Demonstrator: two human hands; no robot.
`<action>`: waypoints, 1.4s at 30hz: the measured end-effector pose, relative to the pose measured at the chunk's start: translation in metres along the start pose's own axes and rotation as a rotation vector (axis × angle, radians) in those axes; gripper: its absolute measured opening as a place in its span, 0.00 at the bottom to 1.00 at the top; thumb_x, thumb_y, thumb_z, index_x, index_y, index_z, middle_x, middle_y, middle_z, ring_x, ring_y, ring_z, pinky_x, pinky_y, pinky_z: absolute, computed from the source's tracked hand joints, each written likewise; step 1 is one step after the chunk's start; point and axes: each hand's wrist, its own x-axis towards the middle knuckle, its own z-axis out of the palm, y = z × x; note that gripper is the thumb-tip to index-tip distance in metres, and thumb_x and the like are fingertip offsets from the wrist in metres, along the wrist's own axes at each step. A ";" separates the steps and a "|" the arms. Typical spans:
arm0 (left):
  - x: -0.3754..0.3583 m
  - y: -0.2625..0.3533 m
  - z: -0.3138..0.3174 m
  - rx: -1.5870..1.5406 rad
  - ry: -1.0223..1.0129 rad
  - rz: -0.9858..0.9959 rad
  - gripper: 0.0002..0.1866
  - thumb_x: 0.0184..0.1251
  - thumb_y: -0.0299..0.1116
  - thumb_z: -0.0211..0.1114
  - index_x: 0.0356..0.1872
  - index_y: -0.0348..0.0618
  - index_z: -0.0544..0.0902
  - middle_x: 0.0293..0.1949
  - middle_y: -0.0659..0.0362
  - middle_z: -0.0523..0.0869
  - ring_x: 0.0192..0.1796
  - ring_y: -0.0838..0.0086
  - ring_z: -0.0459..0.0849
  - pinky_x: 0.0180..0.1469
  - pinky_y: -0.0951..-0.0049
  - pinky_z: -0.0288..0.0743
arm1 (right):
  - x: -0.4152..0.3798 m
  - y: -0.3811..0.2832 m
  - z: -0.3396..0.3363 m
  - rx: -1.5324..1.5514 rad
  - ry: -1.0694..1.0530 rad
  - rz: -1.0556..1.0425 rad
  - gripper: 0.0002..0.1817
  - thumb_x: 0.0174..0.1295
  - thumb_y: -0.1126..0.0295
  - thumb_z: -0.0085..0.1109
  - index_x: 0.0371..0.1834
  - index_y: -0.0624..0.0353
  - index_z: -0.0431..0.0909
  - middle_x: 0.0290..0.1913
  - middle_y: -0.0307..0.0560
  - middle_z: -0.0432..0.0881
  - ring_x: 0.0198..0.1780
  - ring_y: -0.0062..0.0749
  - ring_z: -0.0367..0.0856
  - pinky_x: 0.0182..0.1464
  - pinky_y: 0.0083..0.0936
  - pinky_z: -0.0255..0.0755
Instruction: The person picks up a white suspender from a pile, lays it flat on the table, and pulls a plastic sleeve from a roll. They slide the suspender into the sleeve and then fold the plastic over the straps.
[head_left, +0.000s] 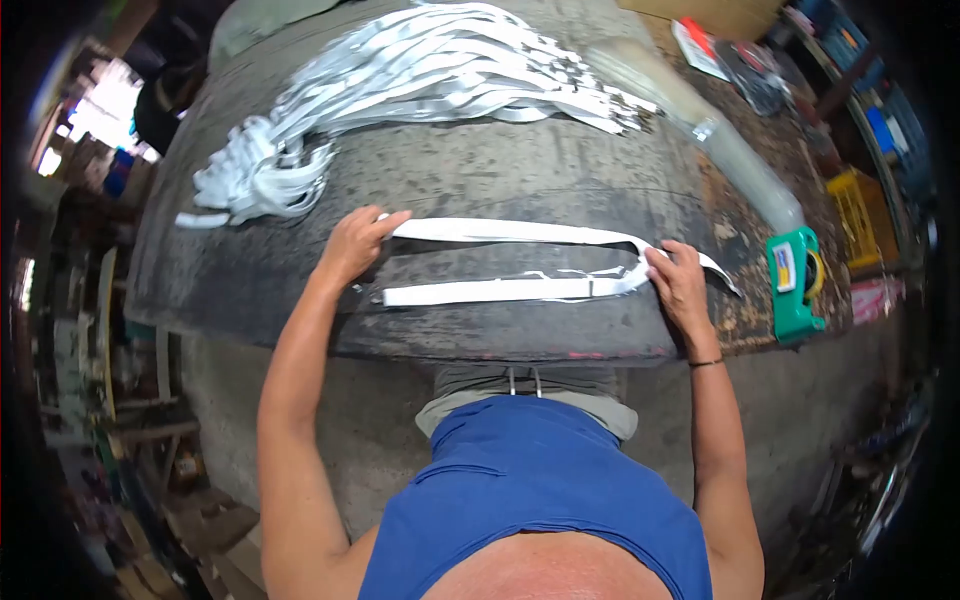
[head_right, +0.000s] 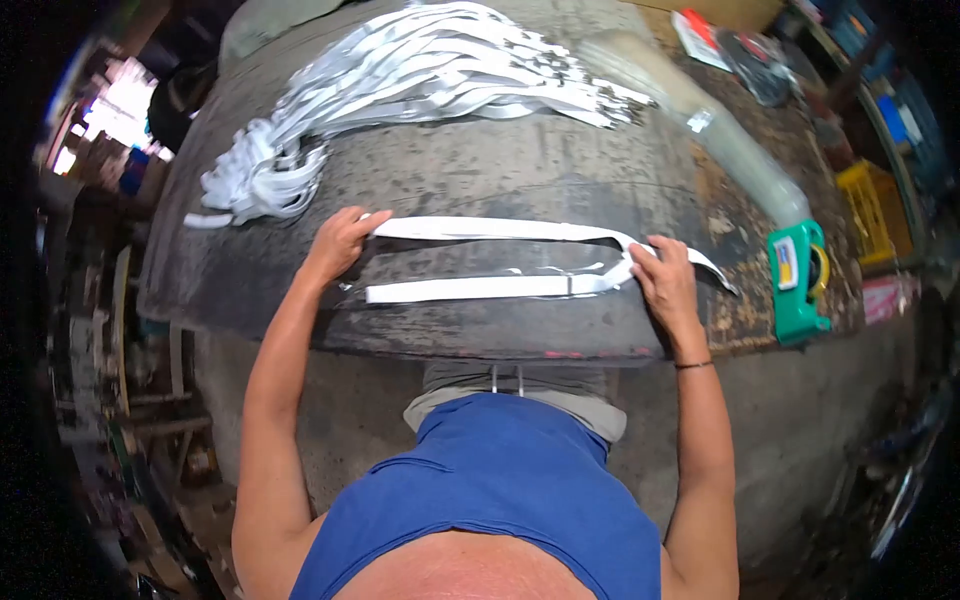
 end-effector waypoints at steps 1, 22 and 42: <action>-0.001 0.000 -0.004 0.045 -0.052 0.020 0.28 0.57 0.17 0.57 0.60 0.51 0.82 0.38 0.51 0.79 0.44 0.54 0.79 0.48 0.61 0.74 | 0.000 0.001 0.001 0.003 0.007 -0.003 0.16 0.56 0.69 0.68 0.49 0.52 0.86 0.52 0.53 0.78 0.54 0.51 0.75 0.56 0.41 0.70; -0.008 -0.005 0.043 -0.233 0.198 -0.256 0.16 0.66 0.20 0.59 0.53 0.40 0.84 0.49 0.49 0.83 0.52 0.55 0.79 0.59 0.61 0.70 | 0.008 -0.011 -0.042 -0.040 -0.179 0.159 0.14 0.60 0.65 0.66 0.49 0.52 0.84 0.59 0.53 0.77 0.60 0.56 0.75 0.57 0.45 0.74; -0.018 0.000 0.057 -0.054 0.264 -0.334 0.22 0.71 0.29 0.51 0.65 0.35 0.73 0.58 0.43 0.76 0.61 0.48 0.74 0.67 0.55 0.64 | 0.083 0.220 -0.006 -0.471 0.128 0.471 0.11 0.68 0.63 0.56 0.48 0.53 0.81 0.54 0.49 0.84 0.61 0.49 0.77 0.57 0.52 0.66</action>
